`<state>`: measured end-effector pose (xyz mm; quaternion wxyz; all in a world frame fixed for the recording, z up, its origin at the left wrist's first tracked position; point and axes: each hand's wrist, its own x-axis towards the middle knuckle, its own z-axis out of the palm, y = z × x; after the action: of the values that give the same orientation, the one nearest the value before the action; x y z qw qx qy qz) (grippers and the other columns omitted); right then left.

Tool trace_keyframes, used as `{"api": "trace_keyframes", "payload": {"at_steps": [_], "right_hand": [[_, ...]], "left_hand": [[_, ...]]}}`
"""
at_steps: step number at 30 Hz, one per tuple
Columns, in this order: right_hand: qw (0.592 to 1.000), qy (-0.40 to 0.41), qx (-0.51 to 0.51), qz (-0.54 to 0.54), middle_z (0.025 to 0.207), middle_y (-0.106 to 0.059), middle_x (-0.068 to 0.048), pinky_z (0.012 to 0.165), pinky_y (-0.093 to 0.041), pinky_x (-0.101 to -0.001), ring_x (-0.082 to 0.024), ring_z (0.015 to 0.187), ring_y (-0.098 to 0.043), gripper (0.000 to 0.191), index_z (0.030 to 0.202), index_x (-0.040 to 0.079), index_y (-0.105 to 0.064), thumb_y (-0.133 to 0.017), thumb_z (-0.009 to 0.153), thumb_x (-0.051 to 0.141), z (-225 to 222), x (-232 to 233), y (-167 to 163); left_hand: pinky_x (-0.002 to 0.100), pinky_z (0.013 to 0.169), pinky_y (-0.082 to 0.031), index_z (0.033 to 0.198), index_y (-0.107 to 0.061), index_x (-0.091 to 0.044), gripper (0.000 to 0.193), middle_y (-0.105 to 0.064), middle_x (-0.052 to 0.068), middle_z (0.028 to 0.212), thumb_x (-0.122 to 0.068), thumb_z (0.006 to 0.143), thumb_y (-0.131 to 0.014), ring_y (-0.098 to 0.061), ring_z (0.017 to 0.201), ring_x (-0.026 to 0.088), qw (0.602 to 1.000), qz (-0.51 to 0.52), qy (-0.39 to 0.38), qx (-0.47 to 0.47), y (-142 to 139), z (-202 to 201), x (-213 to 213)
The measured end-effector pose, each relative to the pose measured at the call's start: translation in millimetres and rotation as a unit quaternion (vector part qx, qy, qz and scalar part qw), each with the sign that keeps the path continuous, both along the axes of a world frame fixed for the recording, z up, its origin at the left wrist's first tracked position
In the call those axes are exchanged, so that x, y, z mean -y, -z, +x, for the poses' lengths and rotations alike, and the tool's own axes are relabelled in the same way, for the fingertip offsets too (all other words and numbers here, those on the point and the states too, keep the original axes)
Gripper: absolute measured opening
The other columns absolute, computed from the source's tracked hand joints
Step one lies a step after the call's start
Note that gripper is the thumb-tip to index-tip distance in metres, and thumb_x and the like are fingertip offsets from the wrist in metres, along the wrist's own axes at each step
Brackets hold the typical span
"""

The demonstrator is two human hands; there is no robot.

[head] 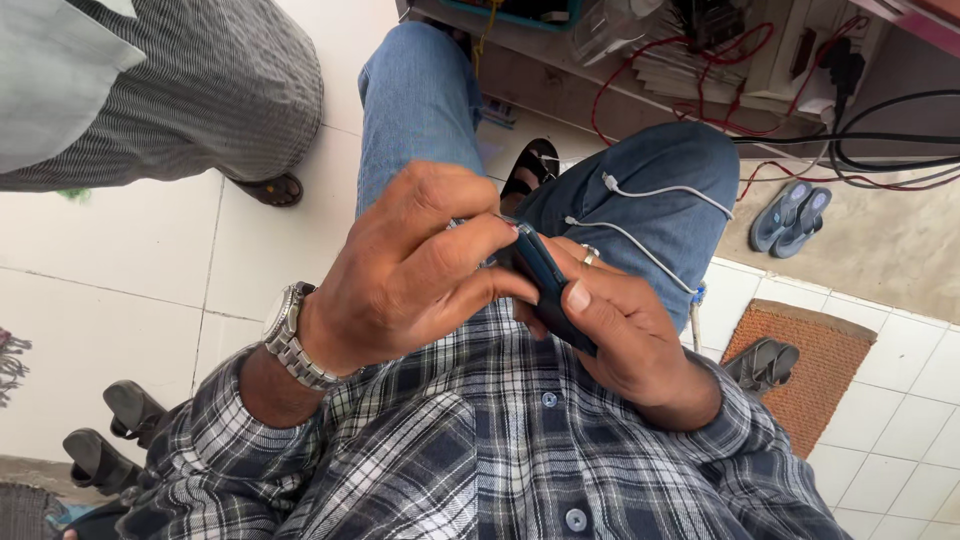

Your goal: The person sits at a repair counter and uses a blue pry tool to work on a disassembled phone with an exposed flex cable. They then press keys on a feature phone to test it, pry open the back of a smartphone, hold the exposed battery compartment, and connect a charging cable to test the device.

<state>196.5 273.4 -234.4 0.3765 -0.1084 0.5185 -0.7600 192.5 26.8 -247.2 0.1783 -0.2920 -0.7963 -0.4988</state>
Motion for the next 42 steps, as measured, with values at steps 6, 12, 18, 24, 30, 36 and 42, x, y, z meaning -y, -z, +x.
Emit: {"api": "trace_keyframes", "payload": {"at_steps": [6,12,18,24,30,36,42], "right_hand": [[1.000,-0.017,-0.016,0.014,0.130,-0.053,-0.016,0.089,-0.049,-0.0327,-0.018,0.106,-0.053,0.052,0.157,-0.009,-0.042,-0.043,0.116,0.023,4,-6,8],[0.999,-0.030,-0.040,0.015,0.126,-0.054,-0.014,0.087,-0.050,-0.0305,-0.016,0.101,-0.054,0.051,0.161,-0.005,-0.040,-0.043,0.118,0.023,6,-12,19],[0.997,-0.036,-0.056,0.037,0.130,-0.055,-0.014,0.082,-0.048,-0.0289,-0.015,0.096,-0.052,0.048,0.158,-0.004,-0.043,-0.043,0.117,0.022,6,-13,19],[0.991,-0.058,-0.093,0.073,0.124,-0.055,-0.011,0.082,-0.047,-0.0267,-0.012,0.093,-0.050,0.049,0.160,-0.001,-0.042,-0.043,0.117,0.021,4,-14,17],[0.995,-0.048,-0.057,0.065,0.129,-0.053,-0.011,0.081,-0.048,-0.0275,-0.012,0.093,-0.051,0.048,0.158,0.000,-0.044,-0.042,0.117,0.025,8,-17,22],[0.997,-0.040,-0.050,0.049,0.130,-0.056,-0.011,0.077,-0.050,-0.0273,-0.012,0.092,-0.054,0.049,0.158,0.001,-0.044,-0.040,0.118,0.029,11,-13,34],[0.996,-0.032,-0.072,0.052,0.135,-0.056,-0.012,0.075,-0.050,-0.0258,-0.010,0.089,-0.054,0.044,0.157,0.004,-0.047,-0.040,0.119,0.025,13,-12,45]], "left_hand": [[0.041,0.088,-0.057,0.121,-0.058,-0.003,0.052,-0.057,0.010,0.117,-0.017,0.086,-0.093,-0.061,0.109,0.029,1.000,-0.004,0.015,-0.007,-2,4,5],[0.035,0.083,-0.060,0.113,-0.061,-0.003,0.036,-0.060,0.009,0.115,-0.022,0.095,-0.086,-0.064,0.106,0.026,0.996,-0.053,0.019,-0.062,-3,-1,3],[0.033,0.082,-0.064,0.105,-0.064,-0.007,0.023,-0.060,0.006,0.108,-0.011,0.089,-0.081,-0.064,0.101,0.022,0.980,-0.147,0.001,-0.137,-12,-6,6],[0.032,0.086,-0.064,0.105,-0.064,-0.009,0.022,-0.058,0.005,0.109,-0.008,0.090,-0.080,-0.064,0.102,0.021,0.961,-0.206,0.009,-0.186,-12,-9,6],[0.032,0.085,-0.064,0.106,-0.064,-0.010,0.021,-0.058,0.005,0.112,-0.012,0.092,-0.079,-0.064,0.102,0.021,0.954,-0.230,0.025,-0.189,-8,-10,6],[0.031,0.078,-0.061,0.108,-0.063,-0.011,0.022,-0.057,0.007,0.113,-0.010,0.092,-0.079,-0.064,0.097,0.020,0.956,-0.238,0.018,-0.172,11,-9,7],[0.031,0.079,-0.061,0.107,-0.060,-0.008,0.019,-0.055,0.007,0.113,-0.006,0.098,-0.077,-0.064,0.101,0.021,0.967,-0.214,0.026,-0.138,21,-7,8]]}}
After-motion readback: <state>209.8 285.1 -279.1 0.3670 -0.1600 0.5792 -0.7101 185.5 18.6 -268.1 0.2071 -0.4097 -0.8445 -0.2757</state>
